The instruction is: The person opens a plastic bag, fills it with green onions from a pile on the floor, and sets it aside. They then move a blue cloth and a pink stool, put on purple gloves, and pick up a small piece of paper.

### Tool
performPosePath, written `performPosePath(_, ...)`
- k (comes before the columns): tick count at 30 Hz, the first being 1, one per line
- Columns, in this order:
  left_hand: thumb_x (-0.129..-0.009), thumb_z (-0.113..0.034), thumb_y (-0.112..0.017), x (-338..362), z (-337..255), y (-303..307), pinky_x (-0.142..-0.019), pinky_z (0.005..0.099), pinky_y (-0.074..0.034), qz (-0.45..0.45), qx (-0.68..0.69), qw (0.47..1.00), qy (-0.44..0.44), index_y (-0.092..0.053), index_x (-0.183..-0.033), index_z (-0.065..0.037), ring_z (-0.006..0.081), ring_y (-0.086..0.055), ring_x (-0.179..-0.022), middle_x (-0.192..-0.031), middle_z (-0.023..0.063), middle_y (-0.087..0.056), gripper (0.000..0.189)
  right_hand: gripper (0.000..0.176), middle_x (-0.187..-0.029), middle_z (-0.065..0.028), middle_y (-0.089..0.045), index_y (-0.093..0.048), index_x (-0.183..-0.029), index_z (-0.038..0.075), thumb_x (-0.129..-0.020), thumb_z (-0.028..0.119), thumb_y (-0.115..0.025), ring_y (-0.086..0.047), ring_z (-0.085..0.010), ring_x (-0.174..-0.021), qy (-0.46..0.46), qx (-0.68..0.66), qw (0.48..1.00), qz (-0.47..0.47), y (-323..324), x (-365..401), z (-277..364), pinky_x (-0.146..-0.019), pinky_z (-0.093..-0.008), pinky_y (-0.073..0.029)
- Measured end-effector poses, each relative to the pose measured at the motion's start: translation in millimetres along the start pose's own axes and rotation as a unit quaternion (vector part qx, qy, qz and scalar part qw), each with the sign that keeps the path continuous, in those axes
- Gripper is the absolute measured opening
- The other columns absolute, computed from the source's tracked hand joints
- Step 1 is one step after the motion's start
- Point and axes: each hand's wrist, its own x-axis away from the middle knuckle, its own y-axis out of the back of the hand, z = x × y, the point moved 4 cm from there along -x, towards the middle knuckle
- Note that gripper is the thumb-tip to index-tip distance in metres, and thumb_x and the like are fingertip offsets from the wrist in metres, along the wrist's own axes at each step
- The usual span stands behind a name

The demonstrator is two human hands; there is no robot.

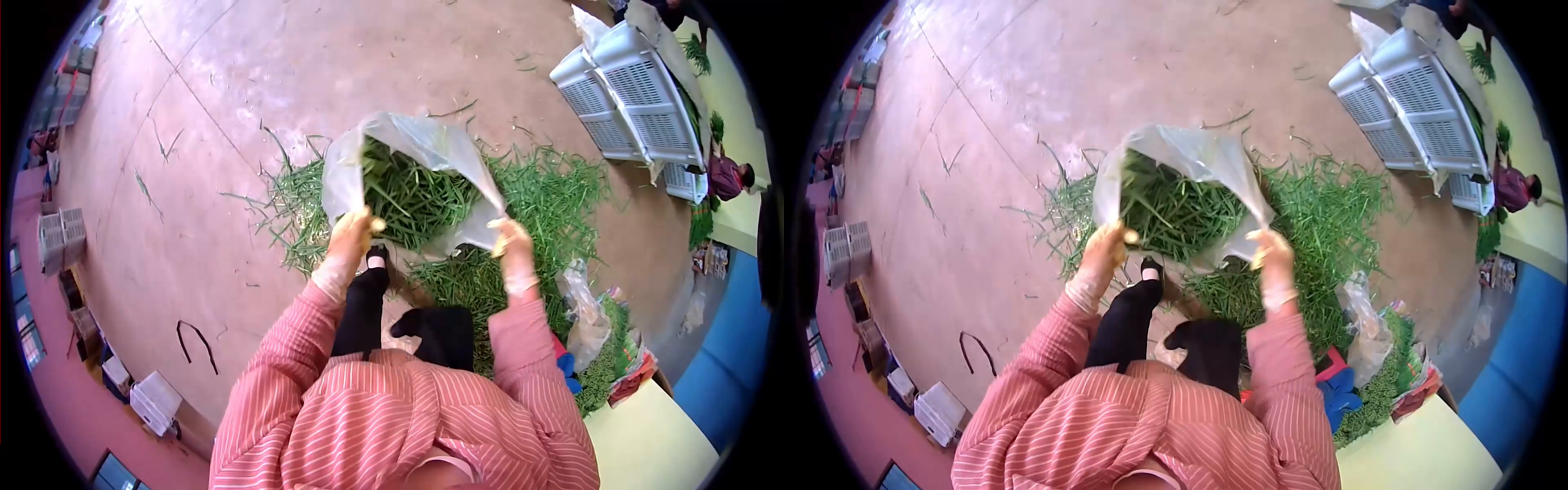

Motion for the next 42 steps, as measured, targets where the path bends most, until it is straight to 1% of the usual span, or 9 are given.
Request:
performPosePath(6, -0.092, -0.027, -0.043, 24, -98, -79, -0.041, 0.0170, -0.022, 0.273, 0.055, 0.960, 0.033, -0.062, -0.090, -0.008, 0.0028, -0.028, -0.044, -0.053, -0.0078, -0.038, 0.027, 0.011, -0.049, 0.0091, -0.029, -0.058, -0.082, 0.004, -0.079, 0.015, -0.056, -0.030, -0.0037, -0.039, -0.019, -0.189, 0.961, -0.203, 119, -25, 32, -0.035, -0.0193, -0.025)
performPosePath(13, -0.091, -0.024, -0.041, -47, -64, -70, -0.039, 0.0192, -0.022, 0.087, -0.057, 0.985, 0.140, -0.064, -0.081, -0.006, 0.0053, -0.028, -0.042, -0.048, -0.0058, -0.032, 0.030, 0.018, -0.051, 0.0053, -0.035, -0.061, -0.083, 0.002, -0.082, 0.018, -0.053, -0.035, -0.0068, -0.044, -0.130, -0.099, 0.978, -0.132, 83, -20, -17, -0.041, -0.0214, -0.031)
performPosePath(25, -0.087, -0.029, -0.049, -125, -252, -3, -0.038, 0.0207, -0.018, 0.017, 0.062, 0.997, 0.041, -0.059, -0.081, -0.003, 0.0043, -0.022, -0.036, -0.045, -0.0096, -0.024, 0.029, 0.028, -0.054, 0.0095, -0.034, -0.062, -0.085, 0.004, -0.083, 0.030, -0.053, -0.028, -0.0008, -0.045, 0.104, -0.015, 0.994, -0.009, -77, -76, 248, -0.040, -0.0178, -0.019)
performPosePath(27, -0.088, -0.009, -0.043, -139, -271, 31, -0.039, 0.0183, -0.024, 0.140, 0.139, 0.980, -0.002, -0.048, -0.113, 0.000, 0.0025, -0.026, -0.041, -0.060, -0.0048, -0.043, 0.026, 0.029, -0.053, 0.0095, -0.033, -0.063, -0.086, 0.004, -0.081, 0.032, -0.056, -0.026, -0.0011, -0.045, 0.142, -0.041, 0.989, 0.021, -119, -74, 280, -0.042, -0.0185, -0.018)
performPosePath(29, -0.088, -0.005, -0.038, -159, -289, 71, -0.044, 0.0156, -0.032, 0.135, 0.162, 0.977, -0.019, -0.035, -0.127, -0.002, 0.0026, -0.034, -0.052, -0.104, 0.0121, -0.053, 0.040, 0.028, -0.054, 0.0087, -0.036, -0.063, -0.086, 0.005, -0.081, 0.032, -0.057, -0.027, -0.0012, -0.045, 0.142, -0.052, 0.988, 0.031, -163, -90, 297, -0.041, -0.0181, -0.018)
performPosePath(31, -0.089, -0.011, -0.038, -171, -311, 104, -0.045, 0.0148, -0.033, 0.129, 0.130, 0.983, 0.012, -0.037, -0.126, -0.003, 0.0029, -0.034, -0.053, -0.099, 0.0087, -0.054, 0.037, 0.025, -0.057, 0.0079, -0.040, -0.063, -0.087, 0.005, -0.079, 0.028, -0.060, -0.031, -0.0006, -0.047, 0.125, -0.024, 0.992, 0.003, -210, -107, 315, -0.041, -0.0162, -0.022)
performPosePath(32, -0.092, -0.023, -0.038, -160, -322, 93, -0.037, 0.0174, -0.020, -0.032, 0.094, 0.993, 0.059, -0.053, -0.098, -0.005, 0.0017, -0.024, -0.039, -0.062, -0.0034, -0.050, 0.024, 0.024, -0.061, 0.0069, -0.045, -0.062, -0.087, 0.003, -0.079, 0.026, -0.059, -0.037, -0.0014, -0.049, 0.155, -0.030, 0.987, 0.022, -230, -115, 312, -0.043, -0.0156, -0.029)
performPosePath(34, -0.092, -0.025, -0.038, -165, -324, 118, -0.037, 0.0186, -0.016, 0.028, 0.073, 0.995, 0.065, -0.055, -0.091, -0.004, 0.0025, -0.020, -0.038, -0.048, -0.0090, -0.029, 0.027, 0.024, -0.067, 0.0034, -0.054, -0.060, -0.086, 0.000, -0.081, 0.024, -0.057, -0.047, -0.0060, -0.054, 0.176, -0.013, 0.984, 0.038, -271, -135, 305, -0.051, -0.0185, -0.041)
performPosePath(42, -0.089, -0.029, -0.046, -193, -267, 203, -0.041, 0.0201, -0.019, -0.047, 0.061, 0.981, 0.178, -0.057, -0.085, -0.003, 0.0044, -0.018, -0.040, -0.047, -0.0079, -0.021, 0.028, 0.023, -0.073, -0.0167, -0.060, -0.059, -0.077, 0.004, -0.072, 0.027, -0.056, -0.059, -0.0326, -0.071, 0.098, 0.260, 0.960, 0.021, -361, -197, 232, -0.066, -0.0381, -0.047)
